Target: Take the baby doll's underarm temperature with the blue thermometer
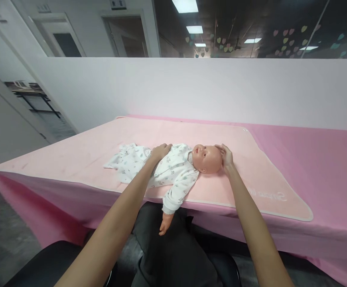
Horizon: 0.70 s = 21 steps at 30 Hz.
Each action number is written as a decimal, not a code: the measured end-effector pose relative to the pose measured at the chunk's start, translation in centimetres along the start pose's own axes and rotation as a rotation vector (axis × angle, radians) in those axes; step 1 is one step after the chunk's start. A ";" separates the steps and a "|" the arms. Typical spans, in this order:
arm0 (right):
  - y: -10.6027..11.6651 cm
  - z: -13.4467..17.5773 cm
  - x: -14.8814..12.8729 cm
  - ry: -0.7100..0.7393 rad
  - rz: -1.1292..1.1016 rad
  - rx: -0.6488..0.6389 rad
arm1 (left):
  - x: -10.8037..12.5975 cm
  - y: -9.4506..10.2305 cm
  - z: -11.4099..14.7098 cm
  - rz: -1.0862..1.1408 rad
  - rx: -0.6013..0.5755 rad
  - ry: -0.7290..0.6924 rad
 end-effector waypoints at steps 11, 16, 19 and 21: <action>-1.4 0.8 0.6 -0.058 -0.014 -0.049 | 0.0 0.1 0.2 0.007 -0.008 0.013; -3.2 1.6 0.9 -0.092 -0.012 -0.176 | 0.3 0.3 0.5 0.014 -0.016 0.024; -1.1 0.7 0.4 -0.069 -0.024 -0.045 | 0.5 0.4 0.7 0.013 -0.022 0.024; 0.6 0.1 -0.2 -0.031 -0.048 0.061 | 0.6 0.4 0.8 0.015 -0.027 0.024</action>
Point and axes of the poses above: each hand's wrist, its own z-axis away from the middle knuckle, its own y-axis out of the back of the hand, x = y × z, the point moved 10 cm from there along -z, towards the middle knuckle, and after that the axes turned 15 degrees about z, right-handed, at the moved point
